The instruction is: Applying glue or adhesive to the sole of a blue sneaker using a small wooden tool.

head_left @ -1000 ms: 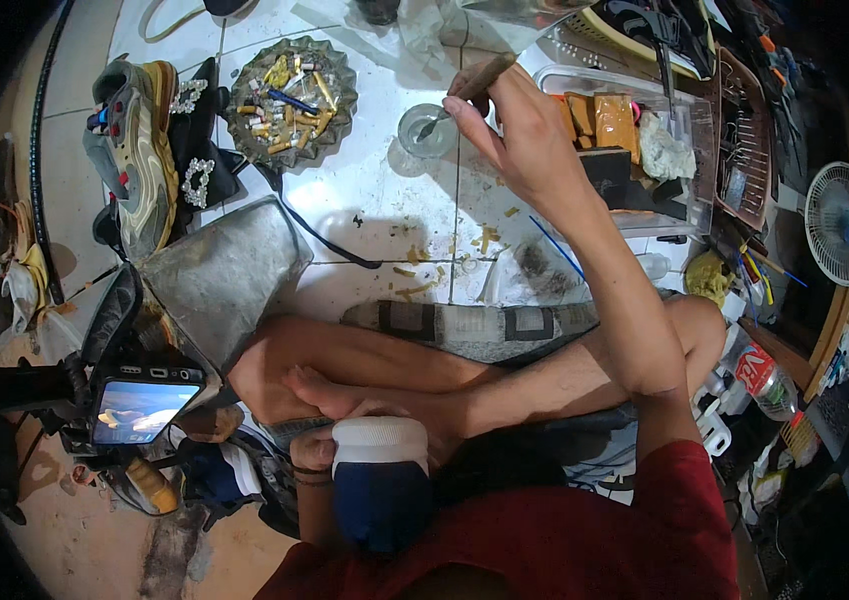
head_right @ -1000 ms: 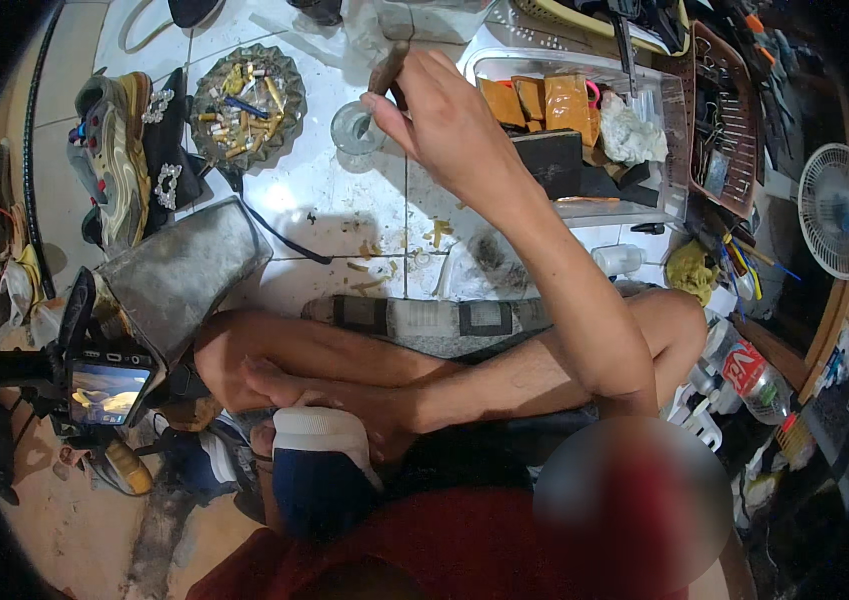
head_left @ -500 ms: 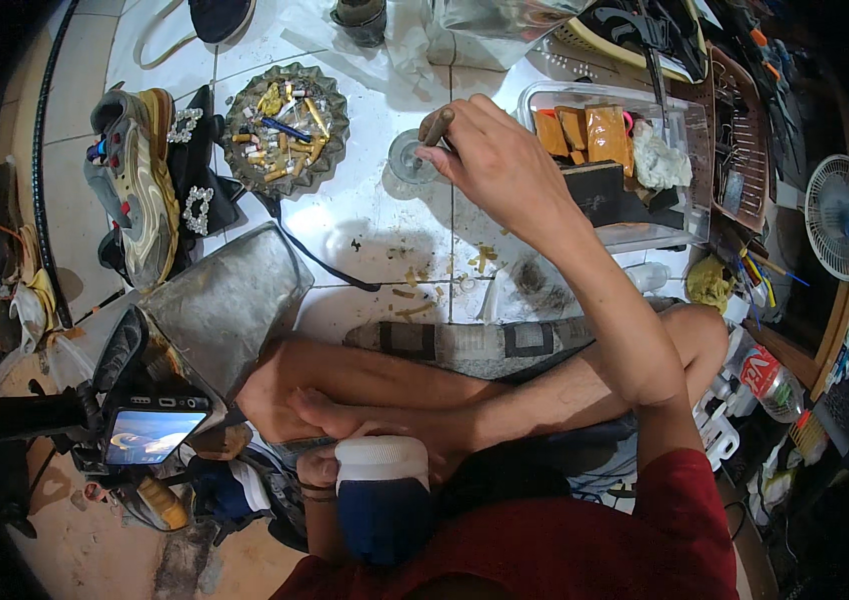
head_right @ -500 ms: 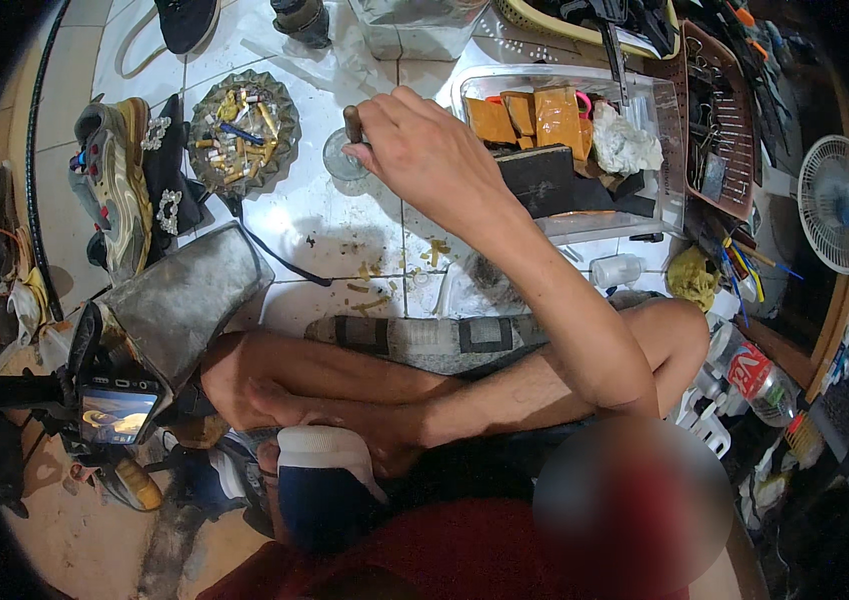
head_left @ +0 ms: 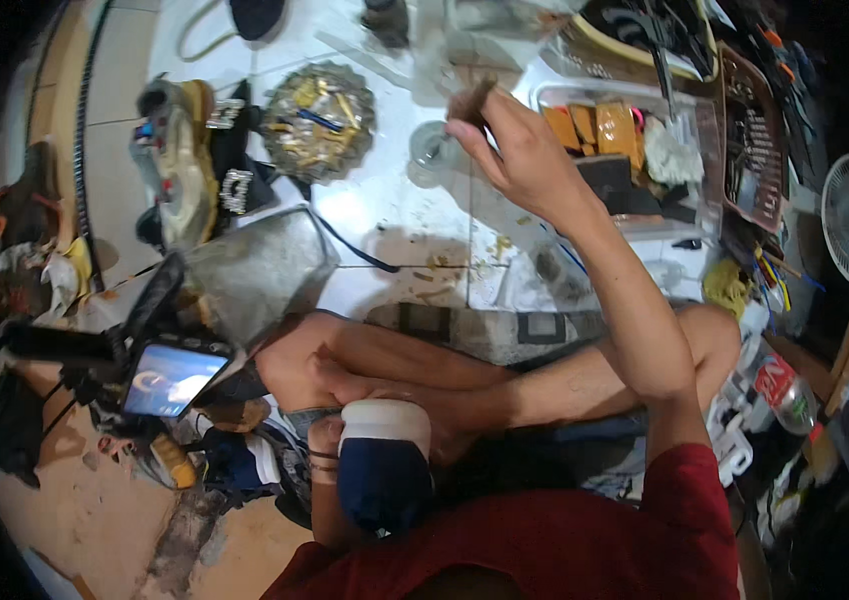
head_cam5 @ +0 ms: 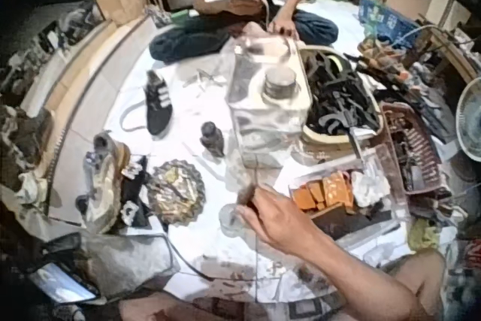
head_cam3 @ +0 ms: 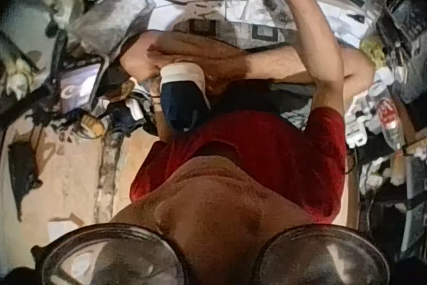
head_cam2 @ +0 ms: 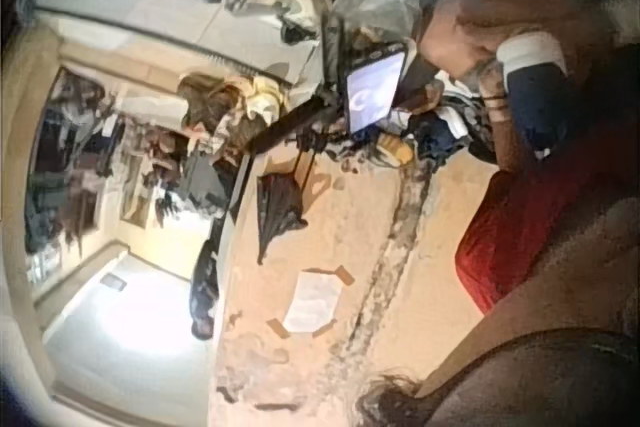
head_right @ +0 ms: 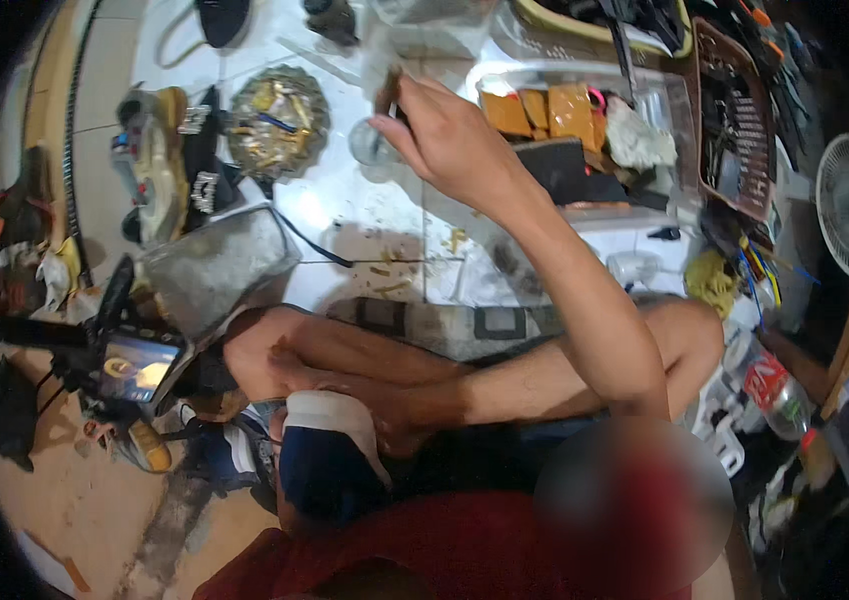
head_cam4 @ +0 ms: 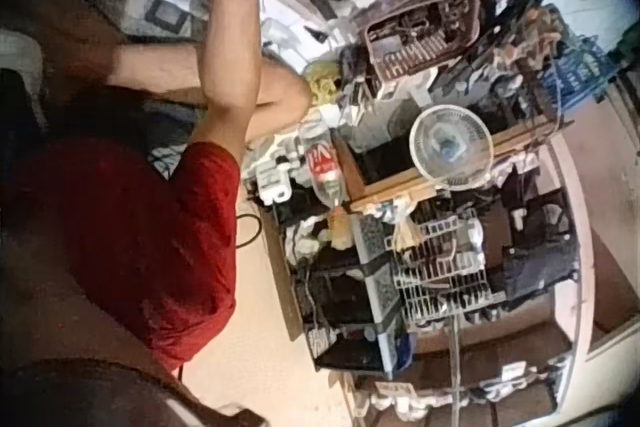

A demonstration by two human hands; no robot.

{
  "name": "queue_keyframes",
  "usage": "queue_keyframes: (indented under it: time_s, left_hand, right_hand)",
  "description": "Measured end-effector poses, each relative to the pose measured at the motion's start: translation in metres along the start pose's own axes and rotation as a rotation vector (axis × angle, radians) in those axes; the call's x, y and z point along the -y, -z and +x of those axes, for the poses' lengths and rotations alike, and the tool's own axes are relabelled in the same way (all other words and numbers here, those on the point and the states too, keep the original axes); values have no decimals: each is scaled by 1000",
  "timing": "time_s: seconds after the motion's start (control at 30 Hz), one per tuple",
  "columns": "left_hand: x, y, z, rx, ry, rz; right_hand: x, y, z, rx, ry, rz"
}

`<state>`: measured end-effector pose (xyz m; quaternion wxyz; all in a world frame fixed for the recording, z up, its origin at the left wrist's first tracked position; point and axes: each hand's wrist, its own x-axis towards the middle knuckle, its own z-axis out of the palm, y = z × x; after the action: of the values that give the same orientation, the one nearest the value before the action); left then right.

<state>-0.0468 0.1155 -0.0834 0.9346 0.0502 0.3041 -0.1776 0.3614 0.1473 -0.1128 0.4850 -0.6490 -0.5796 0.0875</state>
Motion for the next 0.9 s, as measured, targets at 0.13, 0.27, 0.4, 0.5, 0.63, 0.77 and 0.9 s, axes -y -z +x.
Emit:
queue_keyframes:
  time_s: [0.13,0.27,0.4,0.5,0.63,0.77,0.9]
  left_hand:
    - [-24,5,16,-86,-220,140]
    - [-15,-3,12,-198,-438,211]
    - [-10,-4,17,-187,-515,219]
    - [11,-10,18,-72,-482,227]
    - [20,-26,10,180,-522,-38]
    - [32,-38,3,-134,-695,176]
    - [51,-57,-9,-52,-822,297]
  right_hand:
    - [1,22,-16,42,-221,27]
    - [10,26,-22,84,-193,38]
    - [17,20,-25,58,-161,-36]
    - [9,25,-38,109,-182,-124]
    - [31,56,-37,-52,-408,122]
    - [87,111,-102,-351,-482,684]
    - [144,139,-182,-432,-493,962]
